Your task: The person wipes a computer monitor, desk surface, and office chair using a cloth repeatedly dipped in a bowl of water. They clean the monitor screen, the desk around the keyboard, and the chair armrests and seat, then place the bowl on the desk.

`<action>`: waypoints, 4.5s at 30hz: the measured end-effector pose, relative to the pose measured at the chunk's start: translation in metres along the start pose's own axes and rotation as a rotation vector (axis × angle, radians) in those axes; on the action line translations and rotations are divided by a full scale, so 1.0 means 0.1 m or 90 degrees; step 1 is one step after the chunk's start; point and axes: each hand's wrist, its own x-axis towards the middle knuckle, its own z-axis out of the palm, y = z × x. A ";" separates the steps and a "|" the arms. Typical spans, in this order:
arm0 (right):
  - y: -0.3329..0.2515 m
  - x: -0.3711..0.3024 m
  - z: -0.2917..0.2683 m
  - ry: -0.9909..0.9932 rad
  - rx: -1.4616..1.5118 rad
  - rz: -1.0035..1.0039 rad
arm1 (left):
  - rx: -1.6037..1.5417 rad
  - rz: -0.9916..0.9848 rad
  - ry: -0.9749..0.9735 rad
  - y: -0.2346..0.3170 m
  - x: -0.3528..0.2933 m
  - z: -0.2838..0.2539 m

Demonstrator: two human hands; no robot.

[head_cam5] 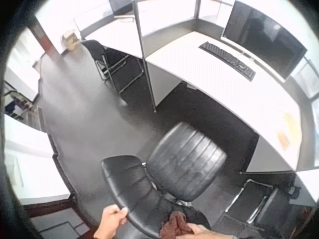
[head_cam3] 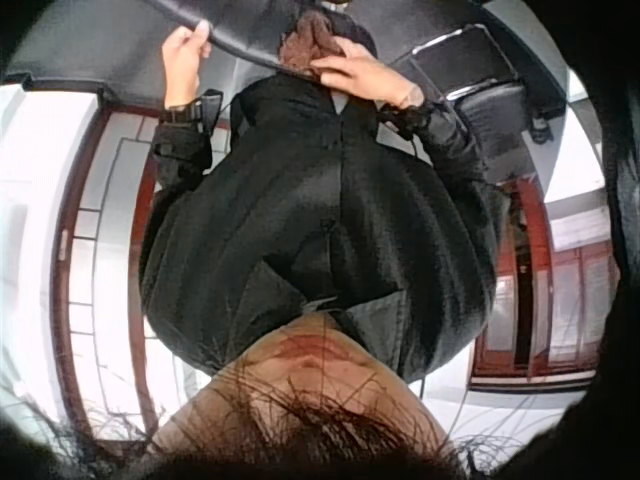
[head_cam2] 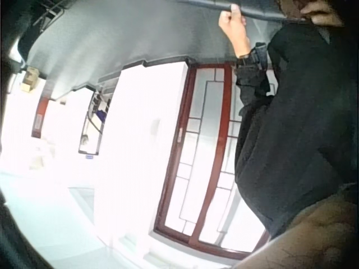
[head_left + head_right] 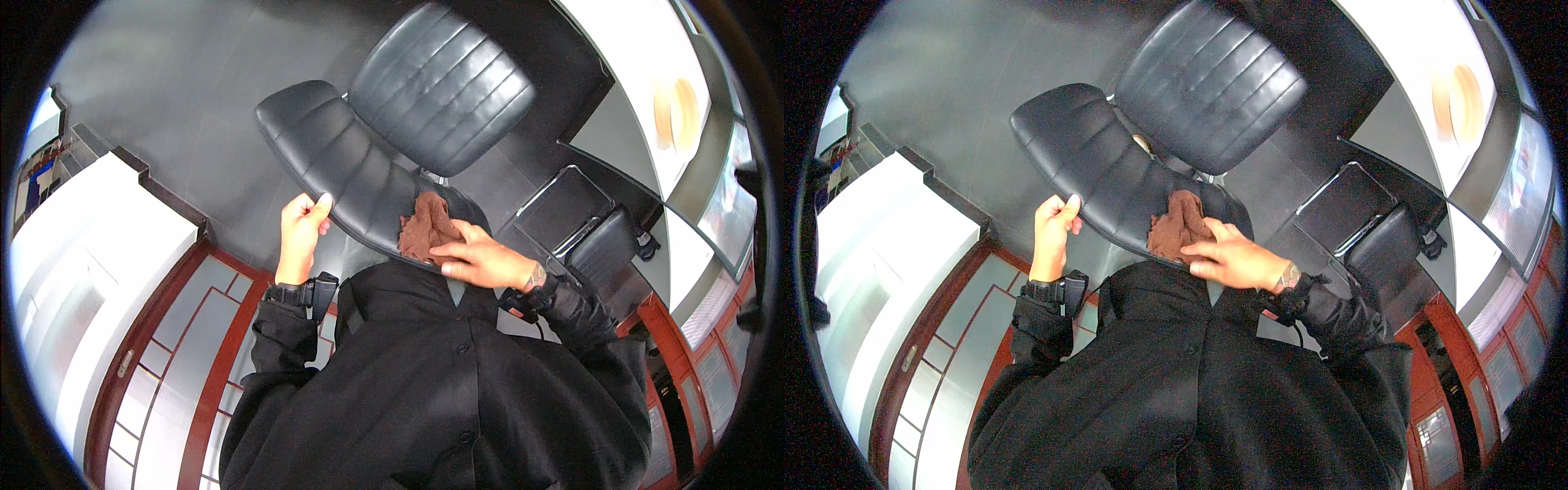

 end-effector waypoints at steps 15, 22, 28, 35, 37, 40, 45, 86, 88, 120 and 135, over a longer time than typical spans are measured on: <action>1.73 0.12 -0.17 -0.065 -0.166 0.426 | -0.006 -0.013 -0.007 0.00 0.02 -0.03; 1.38 -0.10 -0.44 0.074 0.172 0.567 | -0.007 -0.010 0.000 0.04 0.00 0.01; 0.44 -0.04 -0.47 0.088 0.097 -0.043 | -0.021 -0.024 0.009 0.09 -0.01 0.04; 0.33 0.18 -0.02 -0.005 0.070 -0.077 | -0.006 0.002 0.051 0.04 -0.03 0.09; 0.50 0.17 0.01 0.010 0.062 -0.061 | -0.012 0.036 0.088 -0.04 -0.07 0.15; 0.85 0.25 0.05 0.065 -0.073 -0.033 | -0.075 0.035 0.190 -0.19 -0.15 0.30; 1.51 0.45 -0.01 0.026 -0.055 -0.006 | -0.187 0.113 0.296 -0.43 -0.44 0.62; 1.55 0.27 -0.41 0.031 -0.047 -0.114 | -0.324 -0.066 0.300 -1.58 -1.71 1.70; 1.25 0.41 -0.18 0.011 -0.024 -0.188 | -0.322 -0.067 0.294 -1.63 -1.70 1.63; 0.63 0.10 -0.10 -0.046 -0.023 -0.328 | -0.277 -0.006 0.333 -1.12 -1.32 2.25; 2.71 0.57 -0.10 -0.121 -0.307 0.079 | -0.200 -0.052 0.315 -1.03 -1.32 2.25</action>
